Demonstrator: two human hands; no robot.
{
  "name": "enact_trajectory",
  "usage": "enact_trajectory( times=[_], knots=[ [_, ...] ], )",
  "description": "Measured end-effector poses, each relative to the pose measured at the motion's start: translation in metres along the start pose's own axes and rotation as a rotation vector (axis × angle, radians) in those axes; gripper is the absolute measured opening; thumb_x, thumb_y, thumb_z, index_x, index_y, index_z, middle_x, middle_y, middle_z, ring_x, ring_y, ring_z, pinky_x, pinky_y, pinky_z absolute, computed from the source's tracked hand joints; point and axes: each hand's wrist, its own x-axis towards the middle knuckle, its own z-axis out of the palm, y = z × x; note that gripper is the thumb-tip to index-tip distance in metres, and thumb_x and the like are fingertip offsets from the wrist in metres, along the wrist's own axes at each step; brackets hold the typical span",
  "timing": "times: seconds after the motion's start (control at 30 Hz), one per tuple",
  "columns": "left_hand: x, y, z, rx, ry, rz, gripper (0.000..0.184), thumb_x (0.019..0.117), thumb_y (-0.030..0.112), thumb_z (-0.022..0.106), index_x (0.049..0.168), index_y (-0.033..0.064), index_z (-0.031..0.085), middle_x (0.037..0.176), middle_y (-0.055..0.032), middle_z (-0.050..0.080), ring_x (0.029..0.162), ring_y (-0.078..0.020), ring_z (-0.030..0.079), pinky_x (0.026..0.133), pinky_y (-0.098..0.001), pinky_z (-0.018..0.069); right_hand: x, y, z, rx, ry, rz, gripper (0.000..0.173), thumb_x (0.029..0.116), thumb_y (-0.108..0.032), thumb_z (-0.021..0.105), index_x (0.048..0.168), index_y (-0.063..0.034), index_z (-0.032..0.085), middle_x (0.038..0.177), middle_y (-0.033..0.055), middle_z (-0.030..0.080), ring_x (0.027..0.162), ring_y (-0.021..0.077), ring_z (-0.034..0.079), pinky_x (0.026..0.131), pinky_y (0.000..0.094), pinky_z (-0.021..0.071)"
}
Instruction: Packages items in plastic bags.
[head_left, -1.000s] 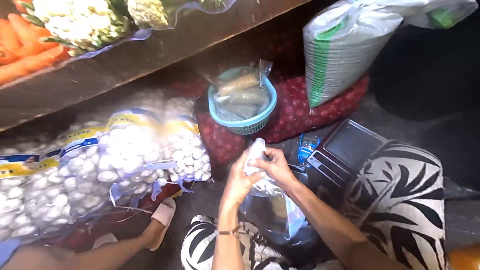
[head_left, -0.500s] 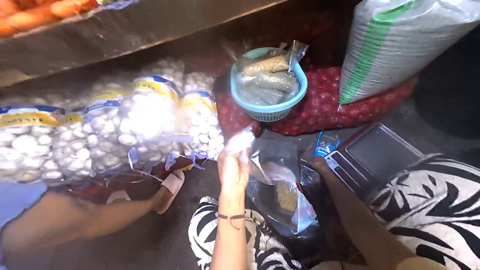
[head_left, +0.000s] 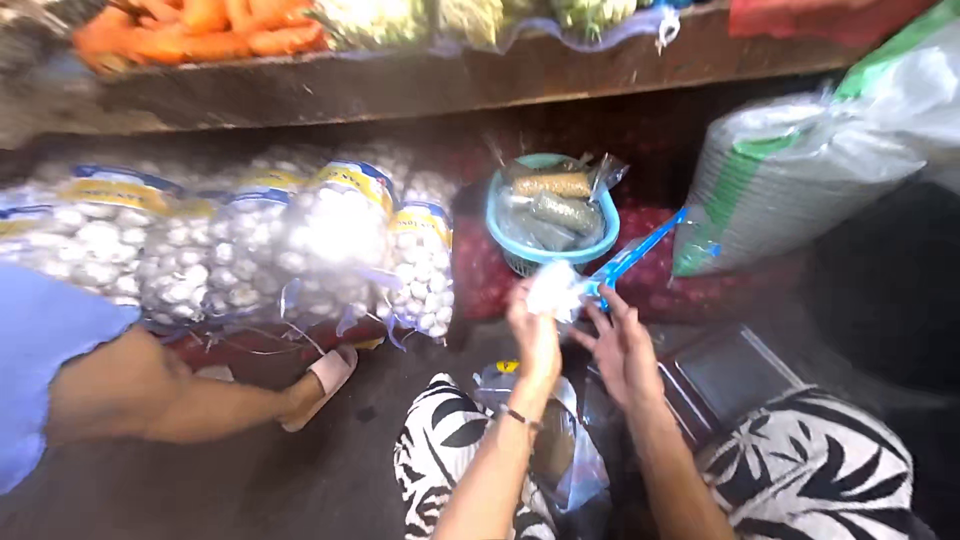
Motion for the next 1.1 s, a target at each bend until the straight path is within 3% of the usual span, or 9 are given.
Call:
enact_trajectory(
  times=[0.1, 0.2, 0.3, 0.4, 0.47, 0.6, 0.67, 0.77, 1.1],
  knots=[
    [-0.032, -0.019, 0.015, 0.302, -0.368, 0.088, 0.034, 0.0861, -0.01, 0.057, 0.12, -0.011, 0.061, 0.12, -0.0199, 0.064, 0.112, -0.0214, 0.063, 0.099, -0.036, 0.0535, -0.008, 0.003, 0.012, 0.041, 0.149, -0.168, 0.075, 0.0868, -0.044, 0.073, 0.138, 0.0042, 0.046, 0.115, 0.0053, 0.07, 0.101, 0.0109, 0.07, 0.088, 0.0311, 0.0611],
    [-0.049, -0.018, 0.017, 0.716, -0.625, 0.391, 0.04, 0.0833, -0.001, 0.058, 0.121, -0.0109, 0.066, 0.128, -0.0255, 0.065, 0.128, -0.0383, 0.057, 0.112, -0.0515, 0.0415, -0.001, -0.001, -0.007, 0.007, 0.237, -0.222, 0.05, 0.0944, -0.019, 0.06, 0.136, 0.0084, 0.053, 0.118, 0.0111, 0.071, 0.103, 0.013, 0.071, 0.091, 0.0302, 0.0595],
    [-0.05, -0.01, 0.015, 0.826, -0.847, 0.333, 0.045, 0.0879, 0.008, 0.064, 0.13, -0.008, 0.063, 0.138, -0.0238, 0.061, 0.137, -0.0387, 0.05, 0.117, -0.0522, 0.0358, 0.004, -0.005, -0.028, -0.006, 0.298, -0.195, 0.035, 0.0939, -0.002, 0.052, 0.126, 0.0074, 0.062, 0.106, 0.0064, 0.074, 0.091, 0.008, 0.071, 0.082, 0.0248, 0.0598],
    [-0.045, -0.003, 0.009, 0.706, -1.034, 0.262, 0.051, 0.0903, 0.006, 0.068, 0.138, -0.0104, 0.057, 0.145, -0.0277, 0.055, 0.139, -0.0343, 0.052, 0.119, -0.0423, 0.038, 0.011, -0.005, -0.055, 0.097, 0.255, -0.144, 0.027, 0.0871, 0.002, 0.053, 0.11, 0.0012, 0.065, 0.087, 0.003, 0.074, 0.075, 0.01, 0.072, 0.068, 0.0277, 0.0622],
    [-0.037, 0.012, 0.001, 0.675, -1.105, 0.211, 0.044, 0.0943, 0.007, 0.066, 0.136, -0.0051, 0.061, 0.136, -0.0224, 0.064, 0.127, -0.0287, 0.063, 0.111, -0.041, 0.0467, 0.016, -0.005, -0.077, 0.139, 0.128, -0.127, 0.023, 0.0803, -0.002, 0.059, 0.1, -0.0054, 0.07, 0.082, 0.0021, 0.075, 0.069, 0.0106, 0.071, 0.063, 0.0294, 0.062],
    [-0.023, 0.043, -0.024, 0.376, -0.735, 0.259, 0.019, 0.0947, 0.007, 0.06, 0.102, -0.0058, 0.072, 0.093, -0.0087, 0.074, 0.077, -0.0099, 0.07, 0.073, -0.0289, 0.06, 0.016, -0.006, -0.11, 0.163, -0.176, -0.123, 0.013, 0.0769, -0.024, 0.081, 0.089, -0.0194, 0.079, 0.074, -0.0027, 0.073, 0.062, 0.0052, 0.068, 0.059, 0.0249, 0.0595],
    [-0.01, 0.055, -0.037, 0.362, -0.429, 0.367, 0.018, 0.0949, 0.008, 0.058, 0.102, -0.0019, 0.071, 0.102, -0.006, 0.07, 0.086, -0.007, 0.066, 0.076, -0.0257, 0.0561, 0.018, -0.004, -0.121, 0.177, -0.269, -0.123, 0.013, 0.0765, -0.025, 0.082, 0.088, -0.0214, 0.08, 0.069, -0.0051, 0.07, 0.056, 0.0029, 0.063, 0.054, 0.0221, 0.0555],
    [0.006, 0.059, -0.057, 0.608, -0.174, 0.377, 0.021, 0.0954, 0.017, 0.064, 0.111, 0.0066, 0.074, 0.133, -0.0152, 0.061, 0.115, -0.0201, 0.063, 0.089, -0.0321, 0.0564, 0.021, -0.002, -0.133, 0.11, -0.344, -0.158, 0.012, 0.0775, -0.027, 0.082, 0.089, -0.0223, 0.079, 0.075, -0.0055, 0.073, 0.062, 0.0038, 0.067, 0.059, 0.0242, 0.0596],
    [-0.001, 0.065, -0.055, 0.587, -0.274, 0.137, 0.018, 0.0987, 0.013, 0.063, 0.105, 0.0013, 0.075, 0.136, -0.0177, 0.061, 0.12, -0.0188, 0.063, 0.098, -0.0313, 0.0543, 0.019, -0.005, -0.125, 0.011, -0.407, -0.183, 0.012, 0.0776, -0.024, 0.081, 0.089, -0.0224, 0.081, 0.083, -0.0066, 0.075, 0.068, 0.0015, 0.069, 0.063, 0.0205, 0.0595]
  ],
)
